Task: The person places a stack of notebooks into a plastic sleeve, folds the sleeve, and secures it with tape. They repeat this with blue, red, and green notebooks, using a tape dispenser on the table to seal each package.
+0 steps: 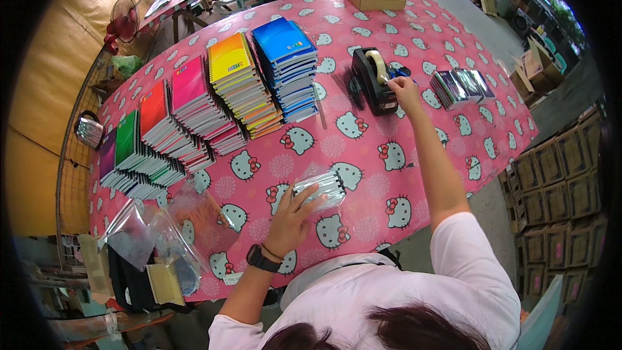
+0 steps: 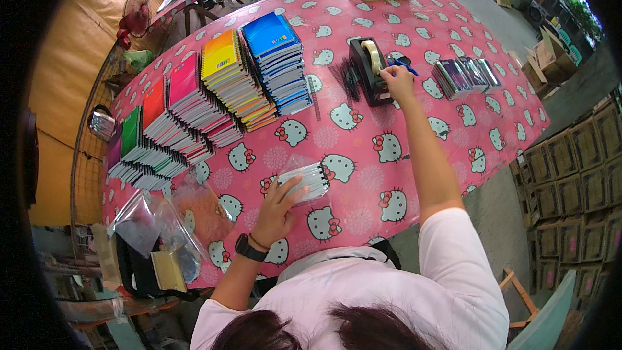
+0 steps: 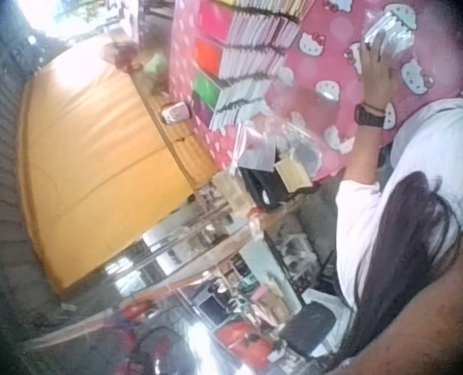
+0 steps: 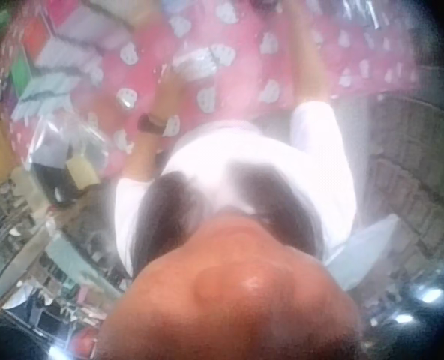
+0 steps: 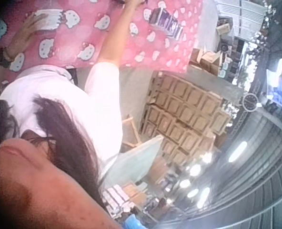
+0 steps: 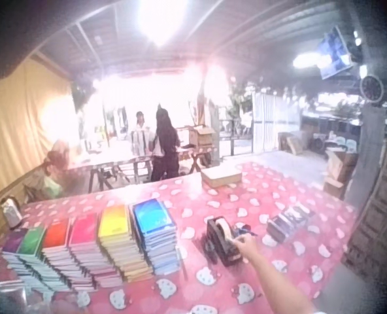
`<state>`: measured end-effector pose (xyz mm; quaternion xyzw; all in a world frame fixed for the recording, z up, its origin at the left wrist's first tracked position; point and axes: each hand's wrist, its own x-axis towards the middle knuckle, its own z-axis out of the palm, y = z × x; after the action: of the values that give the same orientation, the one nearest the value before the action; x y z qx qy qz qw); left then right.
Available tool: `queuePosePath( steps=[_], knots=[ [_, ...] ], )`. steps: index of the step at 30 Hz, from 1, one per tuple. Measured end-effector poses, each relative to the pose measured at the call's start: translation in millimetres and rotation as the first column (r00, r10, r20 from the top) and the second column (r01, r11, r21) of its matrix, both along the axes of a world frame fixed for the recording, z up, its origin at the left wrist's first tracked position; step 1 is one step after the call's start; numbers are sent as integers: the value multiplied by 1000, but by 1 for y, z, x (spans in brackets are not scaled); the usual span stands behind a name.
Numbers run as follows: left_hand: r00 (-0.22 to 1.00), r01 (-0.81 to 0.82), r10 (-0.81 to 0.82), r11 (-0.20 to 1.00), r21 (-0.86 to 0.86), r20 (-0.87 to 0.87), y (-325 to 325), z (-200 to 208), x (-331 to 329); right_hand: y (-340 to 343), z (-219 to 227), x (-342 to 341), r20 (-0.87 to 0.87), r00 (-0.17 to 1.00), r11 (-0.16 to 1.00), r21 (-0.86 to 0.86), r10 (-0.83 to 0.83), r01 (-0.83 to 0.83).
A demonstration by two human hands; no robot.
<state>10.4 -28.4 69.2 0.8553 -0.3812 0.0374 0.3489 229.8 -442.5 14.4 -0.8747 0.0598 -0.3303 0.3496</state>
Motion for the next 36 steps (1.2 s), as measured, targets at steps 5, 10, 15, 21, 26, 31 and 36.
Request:
queuePosePath(
  steps=[5,10,15,21,26,31,36],
  knots=[
    [996,-92,92,996,11,-2,0,8,-7,23,0,-64,-223,963,861,508,151,-18],
    [990,-137,137,990,-18,15,-6,6,-12,49,-7,-65,-393,740,457,880,546,129],
    [998,-58,56,997,56,35,8,1,-9,159,92,-115,-331,368,431,872,869,-233],
    [1000,17,-16,997,75,-8,14,5,-1,221,128,-138,-643,184,538,410,743,-737],
    [999,10,-16,993,121,46,15,4,3,231,127,-154,-796,541,626,-281,272,-727],
    [988,-149,147,988,42,39,13,9,-4,183,133,-157,-833,532,737,-264,152,-623],
    [928,-331,354,926,-180,116,12,-16,-12,182,93,-217,-276,567,615,131,776,-778]
  ],
)
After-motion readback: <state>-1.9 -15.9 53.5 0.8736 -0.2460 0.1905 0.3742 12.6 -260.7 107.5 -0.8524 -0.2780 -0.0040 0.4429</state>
